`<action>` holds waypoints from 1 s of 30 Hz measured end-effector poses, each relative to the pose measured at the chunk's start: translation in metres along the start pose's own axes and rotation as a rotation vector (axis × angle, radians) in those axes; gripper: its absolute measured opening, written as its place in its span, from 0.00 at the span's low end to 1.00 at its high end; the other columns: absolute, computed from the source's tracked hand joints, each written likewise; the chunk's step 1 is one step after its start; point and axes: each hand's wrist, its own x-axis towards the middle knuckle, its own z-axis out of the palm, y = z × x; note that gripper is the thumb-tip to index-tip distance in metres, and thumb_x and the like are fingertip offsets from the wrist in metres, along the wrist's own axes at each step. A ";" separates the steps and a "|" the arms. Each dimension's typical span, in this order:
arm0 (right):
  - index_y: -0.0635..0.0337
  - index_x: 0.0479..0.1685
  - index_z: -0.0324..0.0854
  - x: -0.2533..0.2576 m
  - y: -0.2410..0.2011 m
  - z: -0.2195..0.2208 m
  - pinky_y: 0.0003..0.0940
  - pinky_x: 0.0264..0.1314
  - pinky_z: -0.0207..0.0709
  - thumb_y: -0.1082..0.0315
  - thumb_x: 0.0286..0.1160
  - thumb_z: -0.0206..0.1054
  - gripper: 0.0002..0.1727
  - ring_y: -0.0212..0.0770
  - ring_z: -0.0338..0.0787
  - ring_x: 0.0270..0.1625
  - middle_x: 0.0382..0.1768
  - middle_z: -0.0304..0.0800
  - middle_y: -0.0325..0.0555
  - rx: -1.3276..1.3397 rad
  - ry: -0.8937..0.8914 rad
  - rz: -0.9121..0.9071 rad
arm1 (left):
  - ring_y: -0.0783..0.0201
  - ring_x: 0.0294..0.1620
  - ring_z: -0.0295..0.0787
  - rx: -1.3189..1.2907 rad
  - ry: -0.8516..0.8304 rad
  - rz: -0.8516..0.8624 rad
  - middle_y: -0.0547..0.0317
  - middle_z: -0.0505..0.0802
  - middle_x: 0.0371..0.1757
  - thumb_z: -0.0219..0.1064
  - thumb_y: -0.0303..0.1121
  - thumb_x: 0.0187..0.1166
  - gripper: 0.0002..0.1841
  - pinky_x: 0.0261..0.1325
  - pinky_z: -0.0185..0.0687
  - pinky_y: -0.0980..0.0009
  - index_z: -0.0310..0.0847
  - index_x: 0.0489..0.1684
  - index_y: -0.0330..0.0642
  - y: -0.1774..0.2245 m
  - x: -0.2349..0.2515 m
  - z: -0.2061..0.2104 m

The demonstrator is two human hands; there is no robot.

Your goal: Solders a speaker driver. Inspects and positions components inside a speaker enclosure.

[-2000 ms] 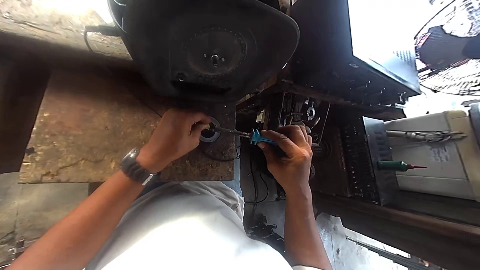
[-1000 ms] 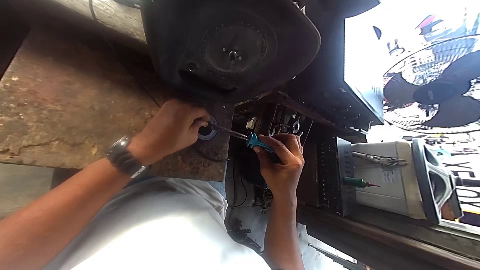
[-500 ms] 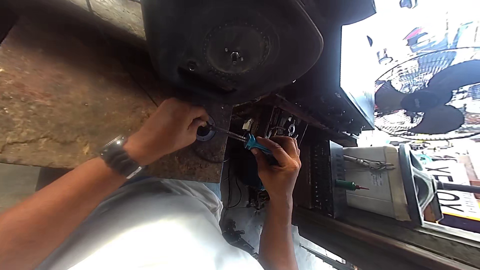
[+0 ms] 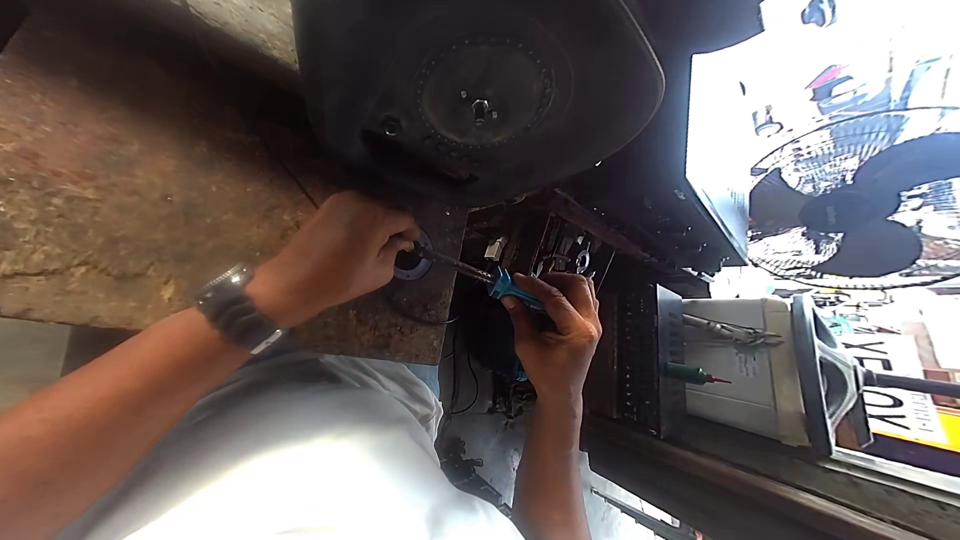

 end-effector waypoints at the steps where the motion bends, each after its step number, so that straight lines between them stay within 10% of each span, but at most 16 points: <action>1: 0.44 0.52 0.96 0.000 0.000 0.000 0.46 0.60 0.73 0.61 0.68 0.80 0.13 0.40 0.83 0.57 0.50 0.88 0.40 0.002 -0.003 0.000 | 0.64 0.37 0.91 0.004 0.001 -0.001 0.61 0.94 0.34 0.62 0.30 0.82 0.11 0.42 0.86 0.60 0.93 0.44 0.48 0.000 0.000 0.000; 30: 0.48 0.53 0.95 0.001 0.003 -0.006 0.52 0.61 0.71 0.58 0.72 0.77 0.13 0.50 0.83 0.58 0.49 0.88 0.48 -0.017 -0.010 0.006 | 0.73 0.44 0.90 -0.011 -0.014 -0.014 0.63 0.94 0.45 0.68 0.31 0.81 0.07 0.50 0.87 0.71 0.93 0.45 0.47 -0.002 0.003 -0.002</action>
